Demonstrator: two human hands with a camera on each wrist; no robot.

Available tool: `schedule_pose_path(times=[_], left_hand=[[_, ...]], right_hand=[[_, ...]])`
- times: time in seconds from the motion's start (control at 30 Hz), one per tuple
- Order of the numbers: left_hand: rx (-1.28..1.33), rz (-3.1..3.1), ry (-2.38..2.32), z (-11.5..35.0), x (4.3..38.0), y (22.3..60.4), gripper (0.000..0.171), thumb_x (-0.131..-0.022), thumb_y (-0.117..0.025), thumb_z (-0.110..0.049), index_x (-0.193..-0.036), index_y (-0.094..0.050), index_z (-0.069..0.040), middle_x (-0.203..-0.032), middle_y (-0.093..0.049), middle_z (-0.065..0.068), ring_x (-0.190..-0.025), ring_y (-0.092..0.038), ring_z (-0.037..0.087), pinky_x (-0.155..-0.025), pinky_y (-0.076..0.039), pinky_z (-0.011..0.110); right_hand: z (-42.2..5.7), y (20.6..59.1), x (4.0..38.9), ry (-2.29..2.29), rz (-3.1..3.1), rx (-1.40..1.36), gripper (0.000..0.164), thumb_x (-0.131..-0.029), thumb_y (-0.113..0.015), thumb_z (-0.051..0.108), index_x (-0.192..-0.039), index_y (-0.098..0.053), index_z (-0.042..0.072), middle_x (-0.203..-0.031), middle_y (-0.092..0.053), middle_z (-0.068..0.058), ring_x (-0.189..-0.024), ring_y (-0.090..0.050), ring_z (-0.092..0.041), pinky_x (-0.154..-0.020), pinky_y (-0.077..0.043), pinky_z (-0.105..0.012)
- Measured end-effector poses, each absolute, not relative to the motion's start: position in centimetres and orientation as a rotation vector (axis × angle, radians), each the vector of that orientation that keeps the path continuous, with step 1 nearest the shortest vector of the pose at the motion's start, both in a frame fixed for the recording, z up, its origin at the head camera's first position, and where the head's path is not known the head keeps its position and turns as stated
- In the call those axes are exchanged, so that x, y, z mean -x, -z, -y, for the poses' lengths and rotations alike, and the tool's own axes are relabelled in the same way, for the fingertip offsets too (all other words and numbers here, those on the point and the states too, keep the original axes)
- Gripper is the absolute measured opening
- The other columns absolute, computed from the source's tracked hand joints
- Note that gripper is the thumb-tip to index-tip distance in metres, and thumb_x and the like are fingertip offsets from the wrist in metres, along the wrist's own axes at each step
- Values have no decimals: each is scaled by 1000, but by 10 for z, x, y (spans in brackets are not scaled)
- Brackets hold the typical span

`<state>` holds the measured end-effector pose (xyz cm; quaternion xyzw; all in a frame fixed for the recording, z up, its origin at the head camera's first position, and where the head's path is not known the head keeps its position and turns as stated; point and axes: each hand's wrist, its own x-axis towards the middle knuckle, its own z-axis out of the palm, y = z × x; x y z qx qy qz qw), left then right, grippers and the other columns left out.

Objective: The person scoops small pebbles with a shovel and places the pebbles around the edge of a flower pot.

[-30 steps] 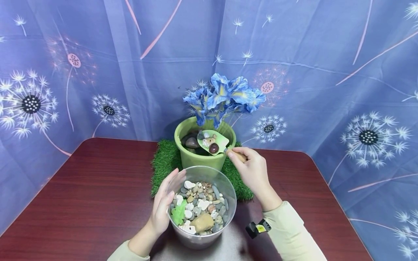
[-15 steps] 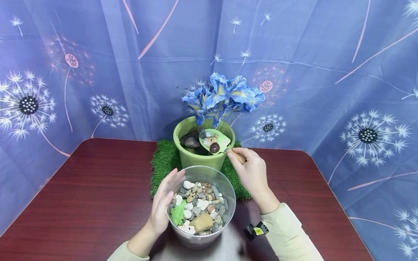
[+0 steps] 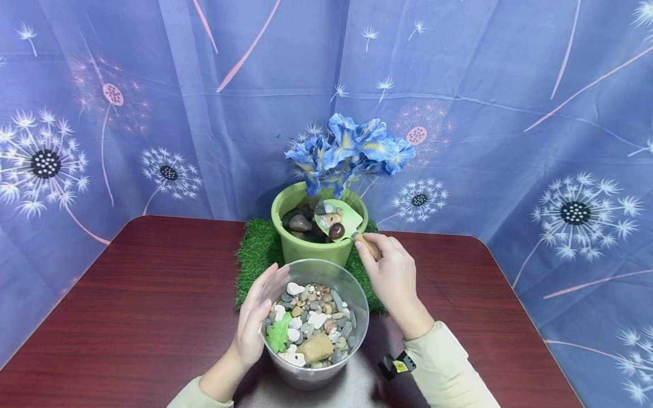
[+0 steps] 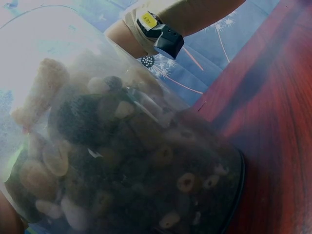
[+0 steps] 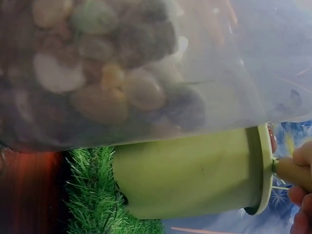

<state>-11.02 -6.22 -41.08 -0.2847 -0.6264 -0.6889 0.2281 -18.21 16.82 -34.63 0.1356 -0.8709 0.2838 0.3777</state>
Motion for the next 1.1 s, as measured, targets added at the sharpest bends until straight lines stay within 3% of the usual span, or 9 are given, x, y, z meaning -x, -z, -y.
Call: schedule_pose_path(times=[0.47, 0.77, 1.1], left_hand=[[788, 1725, 1896, 63, 110, 412, 53, -89, -28, 0, -140, -25, 15, -132, -40, 42, -131, -45, 25, -112, -33, 28], [794, 1719, 1892, 62, 110, 411, 53, -89, -28, 1, -140, -24, 16, -132, -39, 43, -131, -45, 21, -112, -34, 28], [787, 1722, 1882, 62, 110, 411, 53, -89, -27, 1, -140, -25, 16, -132, -40, 42, -131, -45, 30, -112, -33, 28]], right_hand=[[-166, 353, 178, -615, 2123, -407, 25, -76, -70, 10, -101, -73, 9, -74, -66, -9, -58, -53, -18, -49, -42, -37], [-167, 356, 177, -629, 2108, -430, 25, -77, -68, 13, -101, -73, 7, -75, -66, -9, -58, -52, -18, -50, -42, -38], [-170, 359, 174, -632, 2112, -450, 26, -78, -69, 12, -103, -72, 7, -74, -65, -8, -57, -48, -15, -49, -39, -34]])
